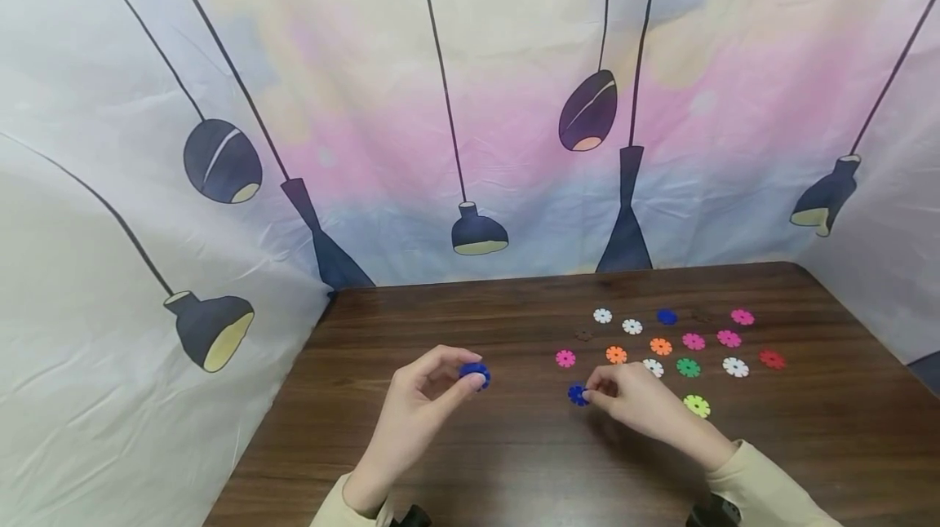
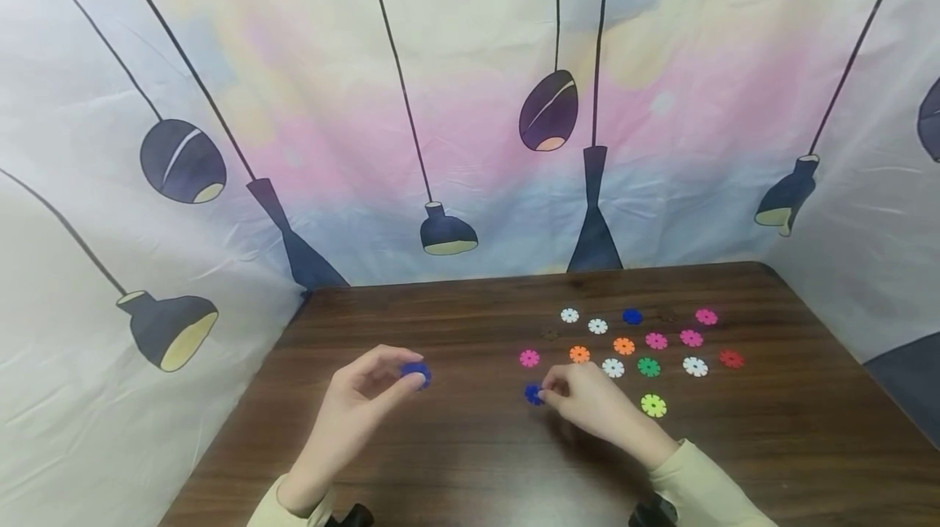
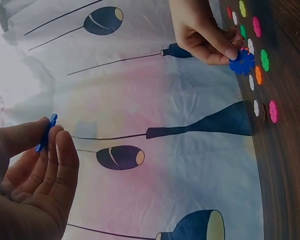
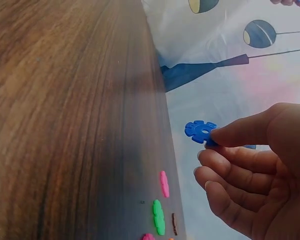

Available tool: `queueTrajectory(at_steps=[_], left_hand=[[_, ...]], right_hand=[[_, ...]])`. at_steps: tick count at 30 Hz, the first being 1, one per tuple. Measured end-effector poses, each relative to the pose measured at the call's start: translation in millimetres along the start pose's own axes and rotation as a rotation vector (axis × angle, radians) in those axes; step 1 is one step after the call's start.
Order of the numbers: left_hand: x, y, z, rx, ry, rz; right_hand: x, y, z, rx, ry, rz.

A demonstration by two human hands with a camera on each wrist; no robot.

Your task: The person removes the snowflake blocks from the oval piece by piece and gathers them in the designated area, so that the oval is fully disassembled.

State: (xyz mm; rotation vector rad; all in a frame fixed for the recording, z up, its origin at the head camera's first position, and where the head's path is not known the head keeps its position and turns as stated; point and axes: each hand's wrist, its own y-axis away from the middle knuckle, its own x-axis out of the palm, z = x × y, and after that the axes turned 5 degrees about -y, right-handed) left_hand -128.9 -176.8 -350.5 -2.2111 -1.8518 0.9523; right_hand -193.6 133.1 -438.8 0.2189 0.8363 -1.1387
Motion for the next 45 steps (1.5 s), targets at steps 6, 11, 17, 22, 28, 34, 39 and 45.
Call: queueTrajectory(at_steps=[6,11,17,22,28,34,39,45], left_hand=[[1.1,-0.1,-0.6,0.002,0.001,0.011],[2.0,0.6,-0.8,-0.006,-0.003,0.011],[3.1,1.4,0.7,0.005,0.009,0.018],[3.9,0.5,1.6,0.037,0.016,0.021],[4.0,0.1,2.5,0.037,0.010,0.029],[4.5,-0.2,3.4,0.037,0.006,0.038],[4.8,-0.2,3.6,0.021,-0.002,0.042],[5.4,-0.2,4.0,0.001,-0.008,0.054]], right_hand=[[2,-0.2,-1,0.025,-0.005,0.027],[4,0.7,-3,0.037,0.001,0.050],[5,2.3,-6,0.034,-0.018,0.078],[5,2.8,-10,0.040,-0.035,0.104],[8,2.2,-15,0.052,-0.008,0.125],[9,1.6,-18,0.053,0.018,0.127],[9,0.5,-21,0.055,0.050,0.117],[9,0.6,-23,0.074,0.076,0.110]])
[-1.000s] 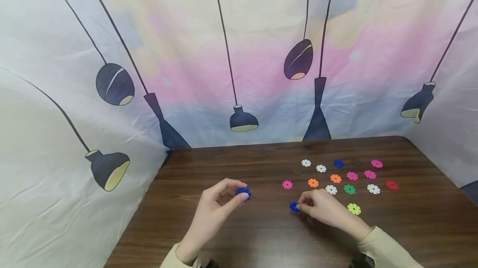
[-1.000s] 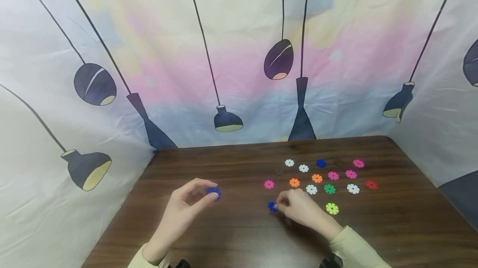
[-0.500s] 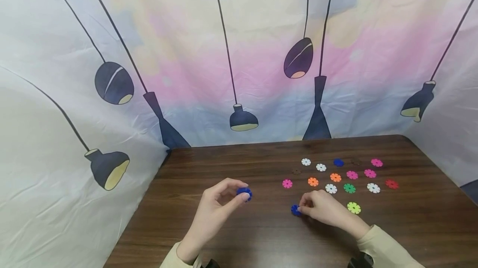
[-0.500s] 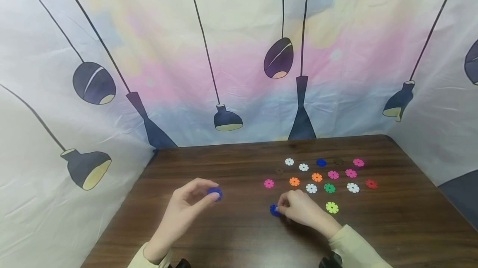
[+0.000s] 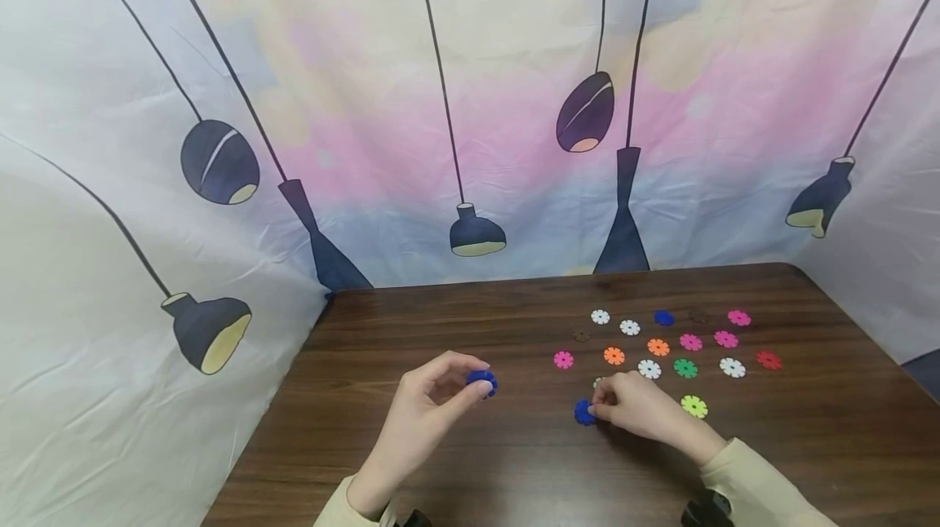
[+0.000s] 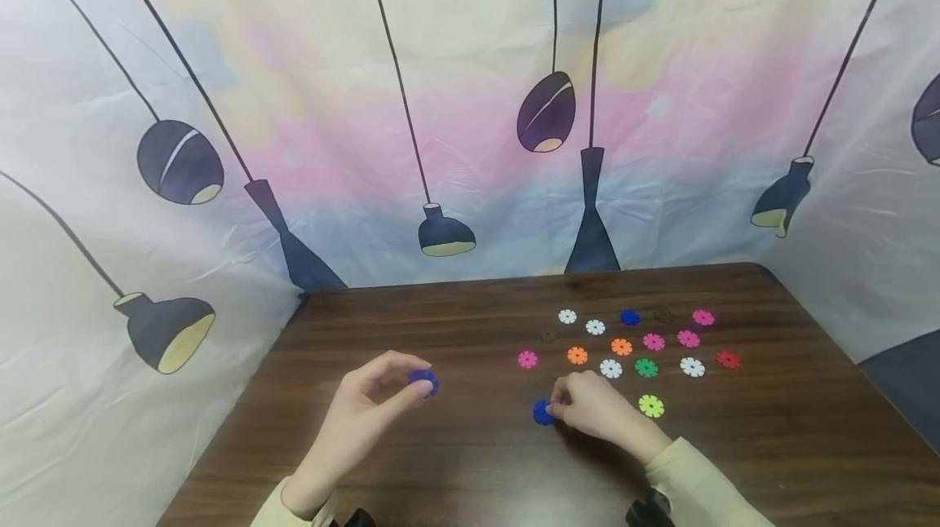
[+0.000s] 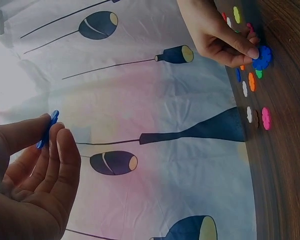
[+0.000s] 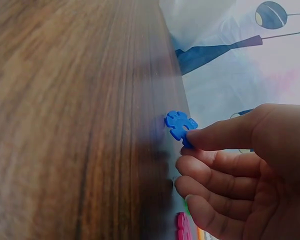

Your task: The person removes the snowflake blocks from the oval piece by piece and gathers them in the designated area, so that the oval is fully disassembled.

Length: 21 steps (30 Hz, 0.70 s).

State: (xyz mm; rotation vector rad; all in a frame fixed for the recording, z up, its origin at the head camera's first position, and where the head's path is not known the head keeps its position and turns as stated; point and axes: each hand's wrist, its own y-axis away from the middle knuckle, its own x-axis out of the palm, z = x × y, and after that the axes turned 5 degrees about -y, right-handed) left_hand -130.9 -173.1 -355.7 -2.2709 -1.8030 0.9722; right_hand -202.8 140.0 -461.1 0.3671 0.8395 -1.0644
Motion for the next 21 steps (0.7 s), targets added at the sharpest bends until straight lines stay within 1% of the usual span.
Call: queueTrajectory(at_steps=[4,14,21], left_hand=[[-0.2,0.0,-0.1,-0.010,-0.007,0.004],[1.0,-0.3,0.7,0.014,-0.006,0.008],[1.3,0.3,0.7,0.009,-0.002,0.018]], right_hand=[[-0.6,1.1,-0.8,0.023,0.003,0.009],[-3.2,3.5,2.7,0.111,0.026,0.029],[-2.0,4.4,2.6,0.143,0.022,0.030]])
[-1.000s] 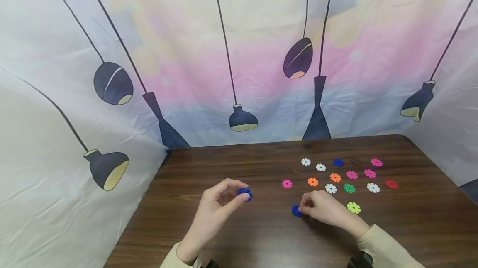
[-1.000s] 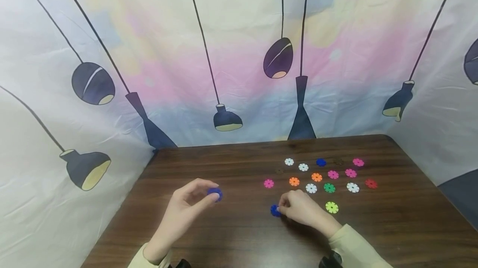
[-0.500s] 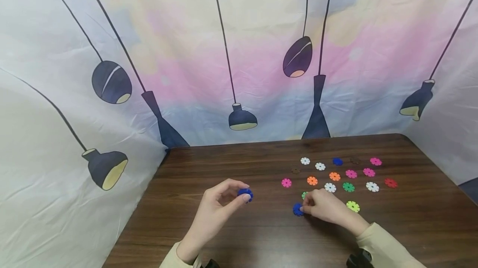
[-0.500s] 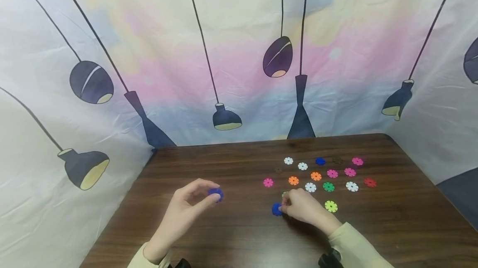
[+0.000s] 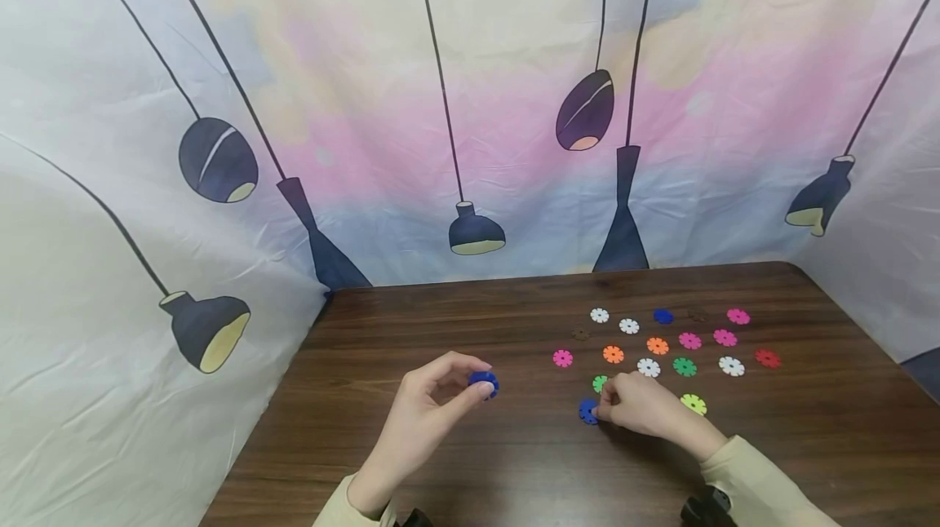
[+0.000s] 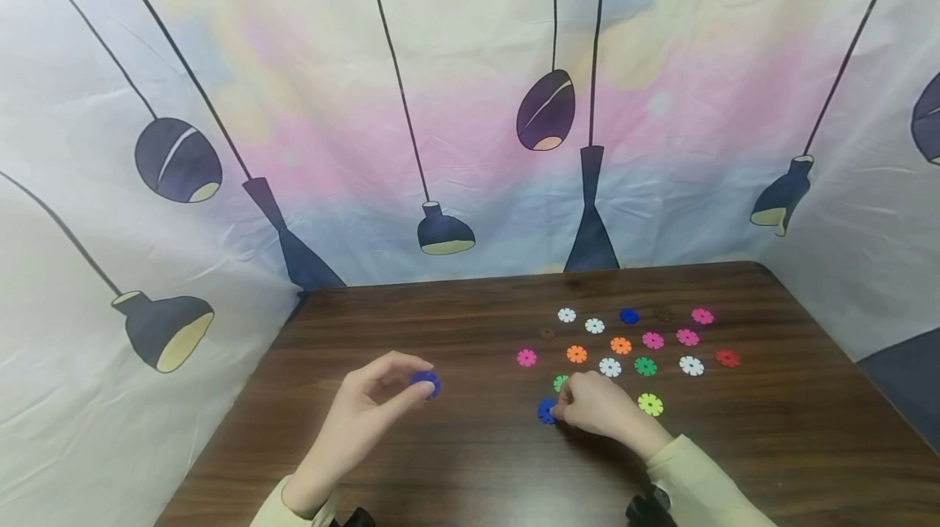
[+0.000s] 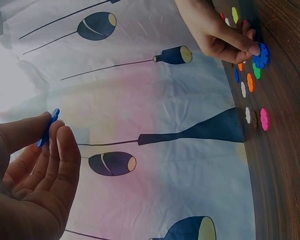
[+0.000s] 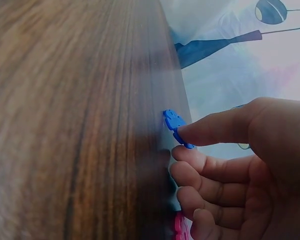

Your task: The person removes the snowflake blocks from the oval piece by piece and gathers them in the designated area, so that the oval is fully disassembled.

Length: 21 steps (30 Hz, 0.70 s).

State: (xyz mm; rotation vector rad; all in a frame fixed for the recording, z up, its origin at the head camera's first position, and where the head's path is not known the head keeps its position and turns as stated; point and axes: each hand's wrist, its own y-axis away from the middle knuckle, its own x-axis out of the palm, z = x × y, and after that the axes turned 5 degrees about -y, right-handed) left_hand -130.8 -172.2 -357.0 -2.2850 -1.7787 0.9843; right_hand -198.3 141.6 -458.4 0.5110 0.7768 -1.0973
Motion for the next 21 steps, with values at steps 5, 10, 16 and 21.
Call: queueTrajectory(at_steps=[5,10,16,21], left_hand=[[0.5,0.1,0.6,-0.003,0.004,0.000],[1.3,0.3,1.6,-0.002,-0.015,-0.005],[1.7,0.8,1.6,-0.005,-0.010,-0.001],[1.8,0.1,1.4,0.012,-0.012,-0.001]], right_hand=[[0.2,0.0,0.6,0.002,-0.015,-0.009],[2.0,0.2,0.3,-0.005,-0.007,-0.021],[4.5,-0.4,-1.5,-0.021,0.037,-0.038],[4.3,-1.1,-1.8,-0.016,0.039,-0.040]])
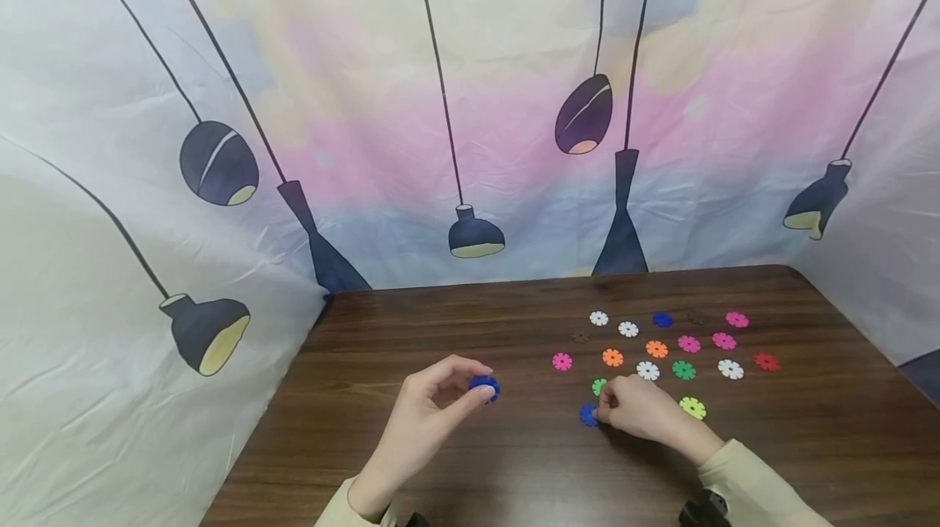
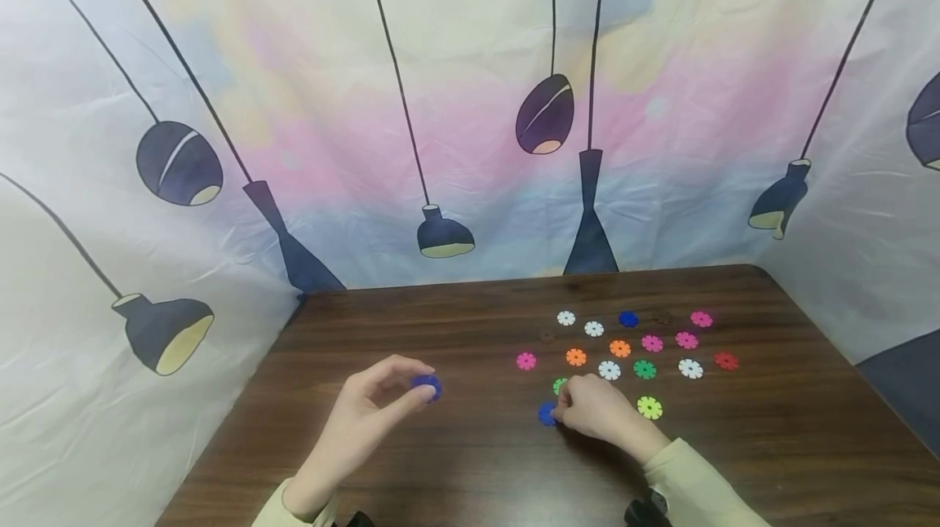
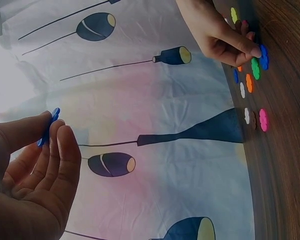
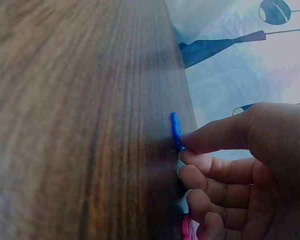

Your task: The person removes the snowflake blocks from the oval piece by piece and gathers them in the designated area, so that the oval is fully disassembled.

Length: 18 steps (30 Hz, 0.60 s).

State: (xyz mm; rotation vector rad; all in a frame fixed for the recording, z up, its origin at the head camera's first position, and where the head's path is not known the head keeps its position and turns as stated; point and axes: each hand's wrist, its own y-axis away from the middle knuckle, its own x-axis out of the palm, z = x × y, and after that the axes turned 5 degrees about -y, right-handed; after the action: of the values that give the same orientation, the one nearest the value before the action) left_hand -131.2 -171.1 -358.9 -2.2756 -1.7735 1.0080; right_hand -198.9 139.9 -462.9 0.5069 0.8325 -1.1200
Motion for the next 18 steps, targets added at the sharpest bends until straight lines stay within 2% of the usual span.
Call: queueTrajectory(at_steps=[6,14,18], left_hand=[[1.0,-1.5,1.3,0.021,-0.004,-0.007],[1.8,-0.4,1.5,-0.036,0.005,0.006],[2.1,-1.1,1.4,-0.022,0.008,0.008]], right_hand=[[-0.6,-0.6,1.6,0.004,0.022,-0.010],[0.0,0.6,2.6,0.029,0.016,0.002],[0.1,-0.1,0.5,-0.006,0.029,-0.007]])
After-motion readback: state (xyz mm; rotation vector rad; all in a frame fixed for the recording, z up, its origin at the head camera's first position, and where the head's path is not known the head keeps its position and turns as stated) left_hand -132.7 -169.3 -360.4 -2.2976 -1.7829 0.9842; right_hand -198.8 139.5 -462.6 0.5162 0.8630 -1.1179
